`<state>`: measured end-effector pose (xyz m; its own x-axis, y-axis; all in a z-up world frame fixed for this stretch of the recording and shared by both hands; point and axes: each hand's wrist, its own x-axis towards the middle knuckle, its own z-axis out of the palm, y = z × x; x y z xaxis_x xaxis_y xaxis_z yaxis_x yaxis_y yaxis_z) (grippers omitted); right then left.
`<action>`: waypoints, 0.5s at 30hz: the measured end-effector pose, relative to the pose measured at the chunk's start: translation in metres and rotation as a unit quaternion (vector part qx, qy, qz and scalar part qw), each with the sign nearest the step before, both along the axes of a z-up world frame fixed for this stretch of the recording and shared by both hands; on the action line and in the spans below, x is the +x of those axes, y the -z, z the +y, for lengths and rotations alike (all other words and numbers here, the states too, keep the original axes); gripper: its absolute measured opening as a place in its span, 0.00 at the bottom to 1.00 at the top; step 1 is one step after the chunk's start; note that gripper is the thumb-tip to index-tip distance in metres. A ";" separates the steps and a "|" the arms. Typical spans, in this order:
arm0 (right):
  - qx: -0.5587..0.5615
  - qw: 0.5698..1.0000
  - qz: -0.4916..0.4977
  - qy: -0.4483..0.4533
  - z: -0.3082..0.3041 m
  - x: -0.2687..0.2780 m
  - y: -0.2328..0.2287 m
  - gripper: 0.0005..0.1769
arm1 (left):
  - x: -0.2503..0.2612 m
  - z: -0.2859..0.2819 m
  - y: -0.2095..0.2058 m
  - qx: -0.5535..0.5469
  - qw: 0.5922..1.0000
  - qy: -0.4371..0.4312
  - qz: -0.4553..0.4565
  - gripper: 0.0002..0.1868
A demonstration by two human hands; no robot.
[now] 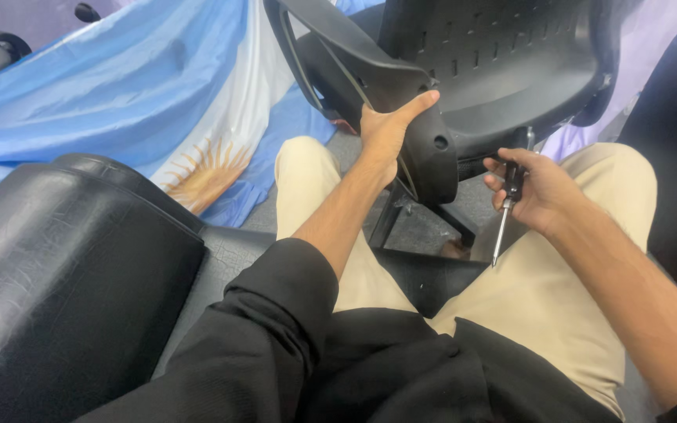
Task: The person uses a screwdriver to tighten screws on the underside of a black office chair, securing the armrests to the seat. The chair is held between the legs while the person works on the fasteners.
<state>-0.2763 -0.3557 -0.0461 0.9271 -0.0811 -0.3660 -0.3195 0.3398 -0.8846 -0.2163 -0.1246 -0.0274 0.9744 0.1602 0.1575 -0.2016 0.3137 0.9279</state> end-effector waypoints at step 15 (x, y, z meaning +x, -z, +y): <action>0.020 0.999 0.027 0.026 0.022 -0.014 -0.003 0.10 | -0.003 0.018 -0.004 0.022 0.997 0.069 -0.001 0.50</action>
<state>-0.2900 -0.3340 -0.0436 0.9010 -0.1127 -0.4190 -0.3469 0.3927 -0.8517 -0.2195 -0.1062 -0.0239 0.9865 0.0178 0.1625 -0.1605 0.2968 0.9414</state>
